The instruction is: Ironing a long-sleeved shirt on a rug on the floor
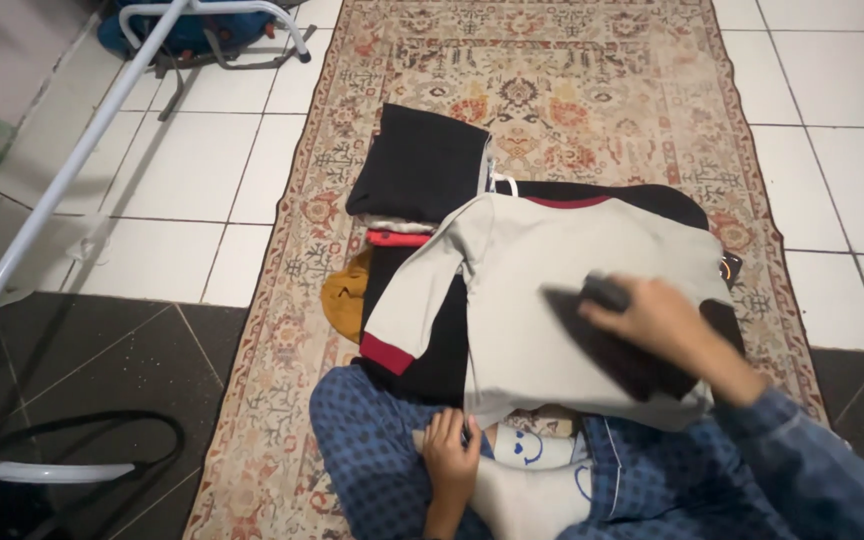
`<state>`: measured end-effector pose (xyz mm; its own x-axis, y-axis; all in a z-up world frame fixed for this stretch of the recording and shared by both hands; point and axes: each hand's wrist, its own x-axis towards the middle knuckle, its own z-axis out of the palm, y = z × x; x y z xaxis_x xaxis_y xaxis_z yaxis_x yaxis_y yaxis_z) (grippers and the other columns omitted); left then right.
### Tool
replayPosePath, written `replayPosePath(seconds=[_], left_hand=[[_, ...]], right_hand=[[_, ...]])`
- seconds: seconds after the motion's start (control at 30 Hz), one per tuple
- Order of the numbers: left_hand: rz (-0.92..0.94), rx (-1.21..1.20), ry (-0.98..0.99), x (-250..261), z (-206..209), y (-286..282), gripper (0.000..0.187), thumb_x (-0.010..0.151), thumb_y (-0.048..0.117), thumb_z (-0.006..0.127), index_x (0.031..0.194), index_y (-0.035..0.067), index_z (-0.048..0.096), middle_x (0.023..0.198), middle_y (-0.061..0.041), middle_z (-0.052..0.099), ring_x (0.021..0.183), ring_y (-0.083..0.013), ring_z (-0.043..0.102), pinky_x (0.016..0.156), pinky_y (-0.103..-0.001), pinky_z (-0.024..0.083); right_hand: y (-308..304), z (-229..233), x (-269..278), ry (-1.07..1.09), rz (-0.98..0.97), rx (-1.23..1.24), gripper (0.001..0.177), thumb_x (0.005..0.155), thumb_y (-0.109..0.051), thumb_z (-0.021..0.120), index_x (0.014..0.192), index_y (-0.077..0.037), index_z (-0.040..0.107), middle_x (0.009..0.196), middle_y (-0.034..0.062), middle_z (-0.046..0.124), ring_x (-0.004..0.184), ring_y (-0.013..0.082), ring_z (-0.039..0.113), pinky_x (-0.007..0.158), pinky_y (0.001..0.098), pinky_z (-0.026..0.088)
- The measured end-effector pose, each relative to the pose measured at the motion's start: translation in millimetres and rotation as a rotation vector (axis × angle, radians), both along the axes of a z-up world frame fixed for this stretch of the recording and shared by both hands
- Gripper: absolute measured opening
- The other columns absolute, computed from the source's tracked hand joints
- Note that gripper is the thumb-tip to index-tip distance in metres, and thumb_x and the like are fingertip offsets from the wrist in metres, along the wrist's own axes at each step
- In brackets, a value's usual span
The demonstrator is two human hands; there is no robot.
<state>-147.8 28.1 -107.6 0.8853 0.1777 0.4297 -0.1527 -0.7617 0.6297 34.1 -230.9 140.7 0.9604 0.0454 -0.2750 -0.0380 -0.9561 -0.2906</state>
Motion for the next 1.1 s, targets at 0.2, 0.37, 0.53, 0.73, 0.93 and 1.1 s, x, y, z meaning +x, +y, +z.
replayPosePath(seconds=[0.2,0.37,0.53,0.73,0.93,1.1], left_hand=[[0.002,-0.025,0.009,0,2,0,0.02,0.093,0.016,0.06,0.076,0.008,0.054,0.076,-0.011,0.054,0.074,-0.0334,0.052,0.067,-0.046,0.041],[0.001,-0.054,0.01,-2,9,0,0.02,0.093,0.014,0.06,0.075,0.007,0.054,0.075,-0.011,0.054,0.073,-0.0327,0.052,0.066,-0.045,0.041],[0.017,-0.046,0.023,-2,5,0,0.02,0.094,0.015,0.06,0.076,0.009,0.054,0.076,-0.011,0.054,0.073,-0.0337,0.052,0.067,-0.045,0.042],[0.019,-0.001,0.0,-1,-2,0,0.016,0.093,0.016,0.06,0.079,0.009,0.057,0.077,-0.01,0.055,0.076,-0.0324,0.054,0.07,-0.044,0.044],[0.028,0.032,0.015,-1,-5,-1,0.018,0.094,0.019,0.06,0.08,0.009,0.057,0.078,-0.01,0.057,0.077,-0.0332,0.055,0.07,-0.045,0.043],[0.025,0.02,0.018,-1,6,-1,0.019,0.094,0.019,0.06,0.078,0.009,0.055,0.077,-0.01,0.056,0.075,-0.0321,0.054,0.068,-0.044,0.042]], right_hand=[[37,-23,-46,0.042,0.51,-0.111,0.044,0.084,-0.065,0.071,0.107,-0.028,0.066,0.078,0.0066,0.078,0.072,0.0312,0.075,0.065,0.0424,0.058],[50,-7,-10,0.043,0.529,-0.159,0.044,0.085,-0.065,0.066,0.113,-0.032,0.066,0.077,0.0055,0.077,0.066,0.0272,0.075,0.065,0.0414,0.06],[48,12,53,-0.021,0.15,-0.057,0.05,0.084,-0.062,0.07,0.116,-0.024,0.072,0.095,0.0128,0.079,0.083,0.0317,0.075,0.074,0.0416,0.057],[28,-11,93,-0.159,0.023,-0.035,0.062,0.08,-0.065,0.07,0.126,-0.022,0.073,0.105,0.0177,0.076,0.099,0.0417,0.07,0.08,0.0509,0.052],[40,5,44,0.033,0.319,-0.019,0.057,0.077,-0.063,0.073,0.125,-0.032,0.072,0.102,0.0097,0.08,0.093,0.0304,0.075,0.08,0.0383,0.054],[37,-5,-3,0.079,0.68,-0.084,0.043,0.079,-0.065,0.073,0.107,-0.032,0.07,0.081,0.0032,0.079,0.074,0.0286,0.075,0.066,0.0404,0.055]])
